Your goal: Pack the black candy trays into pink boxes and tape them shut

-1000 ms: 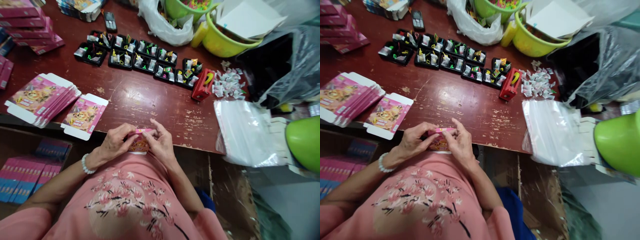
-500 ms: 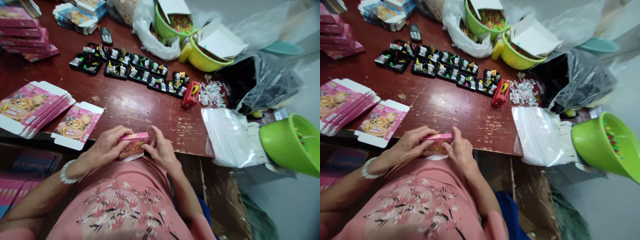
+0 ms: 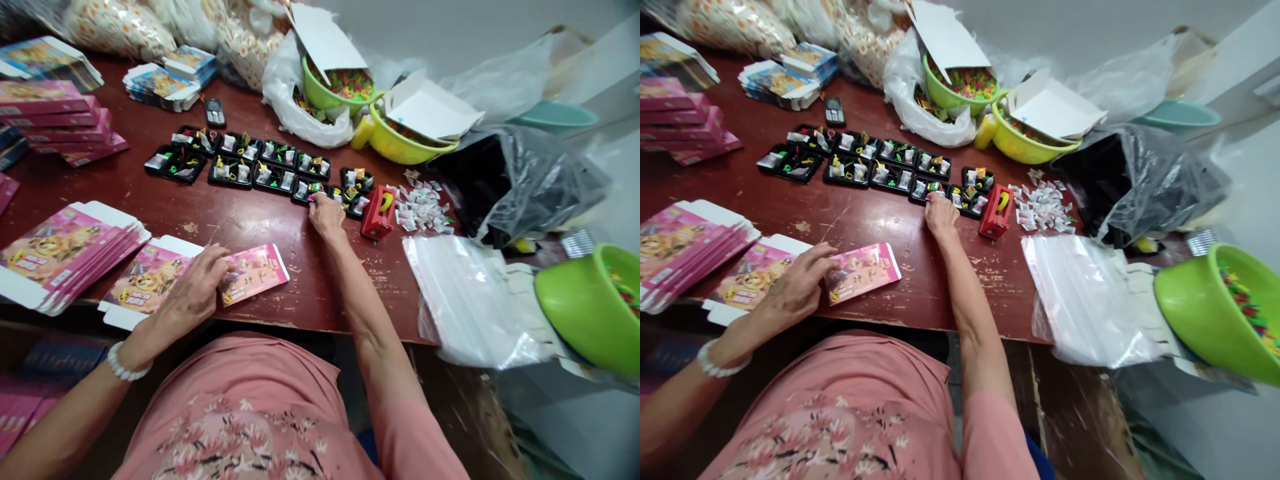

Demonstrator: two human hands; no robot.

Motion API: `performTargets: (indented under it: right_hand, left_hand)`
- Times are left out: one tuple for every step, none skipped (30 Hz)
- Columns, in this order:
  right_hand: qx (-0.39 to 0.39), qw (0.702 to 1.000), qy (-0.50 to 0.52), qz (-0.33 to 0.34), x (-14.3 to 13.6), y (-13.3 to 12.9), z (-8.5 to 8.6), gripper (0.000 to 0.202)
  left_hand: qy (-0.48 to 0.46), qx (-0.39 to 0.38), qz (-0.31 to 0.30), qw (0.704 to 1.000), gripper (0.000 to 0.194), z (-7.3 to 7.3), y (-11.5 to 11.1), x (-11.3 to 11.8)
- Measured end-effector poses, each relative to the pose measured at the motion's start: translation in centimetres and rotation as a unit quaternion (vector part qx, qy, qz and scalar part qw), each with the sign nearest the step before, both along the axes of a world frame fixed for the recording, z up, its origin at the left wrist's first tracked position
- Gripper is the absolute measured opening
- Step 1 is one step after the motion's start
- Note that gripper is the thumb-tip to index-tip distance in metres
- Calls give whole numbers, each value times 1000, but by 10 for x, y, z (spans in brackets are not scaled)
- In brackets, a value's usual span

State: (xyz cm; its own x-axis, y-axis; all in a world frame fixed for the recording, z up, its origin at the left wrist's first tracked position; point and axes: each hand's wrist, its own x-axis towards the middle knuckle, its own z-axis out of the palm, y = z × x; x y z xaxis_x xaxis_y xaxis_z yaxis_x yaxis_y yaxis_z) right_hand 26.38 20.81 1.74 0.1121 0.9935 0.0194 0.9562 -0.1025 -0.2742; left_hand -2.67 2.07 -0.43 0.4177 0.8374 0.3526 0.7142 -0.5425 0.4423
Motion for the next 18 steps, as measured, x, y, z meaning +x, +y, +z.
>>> performTargets:
  right_hand:
    - [-6,1000,-2,1,-3,4,-1,37]
    - [-13,1000,-6,1,-6,6,-1,37]
    - [-20,1000,-10,3,-8,7,0,38]
    - [-26,1000,-12,5,-10,6,1,38]
    - [-33,999,-14,9,-11,4,3,38]
    - [-40,999,-18,15,-12,0,4,38]
    - [-48,998,-24,24,-12,-5,6,37]
    - [-54,997,-33,36,-12,-12,7,36]
    - [-59,996,-45,49,-12,-21,8,36]
    - [-65,994,-56,61,-11,-32,9,35]
    - [-73,993,-66,72,-10,-45,10,33]
    - [-81,991,-71,79,-9,-58,11,32]
    - [-86,990,-70,84,-7,-73,11,31]
    - [-85,991,-60,85,-5,-88,12,31]
    - [-71,993,-39,82,-3,-104,12,33]
    - [-49,996,-3,79,-2,-119,13,34]
    - [-29,995,48,80,-2,-134,13,33]
    - [-21,989,113,89,-3,-147,15,31]
  left_hand:
    - [18,-5,0,1000,40,1,-1,2]
    - [33,-10,0,999,40,2,-3,6]
    - [48,-13,4,999,45,4,-3,11]
    - [67,-18,12,998,59,5,-3,18]
    - [91,-26,23,995,79,6,-3,26]
    - [114,-36,35,992,100,5,-1,33]
    - [136,-48,47,988,117,4,0,40]
    - [154,-60,59,984,128,3,2,45]
    - [166,-71,69,981,134,1,4,49]
    - [172,-80,76,979,135,-1,6,51]
    - [173,-87,80,978,135,-2,7,52]
    - [169,-91,83,978,132,-2,9,51]
    - [162,-91,85,979,128,-2,9,49]
    - [149,-89,88,981,124,-2,10,47]
    - [133,-84,90,983,121,-1,9,45]
    - [115,-76,91,986,118,1,8,43]
    - [97,-67,89,989,116,2,7,41]
    - [83,-58,85,991,114,3,5,40]
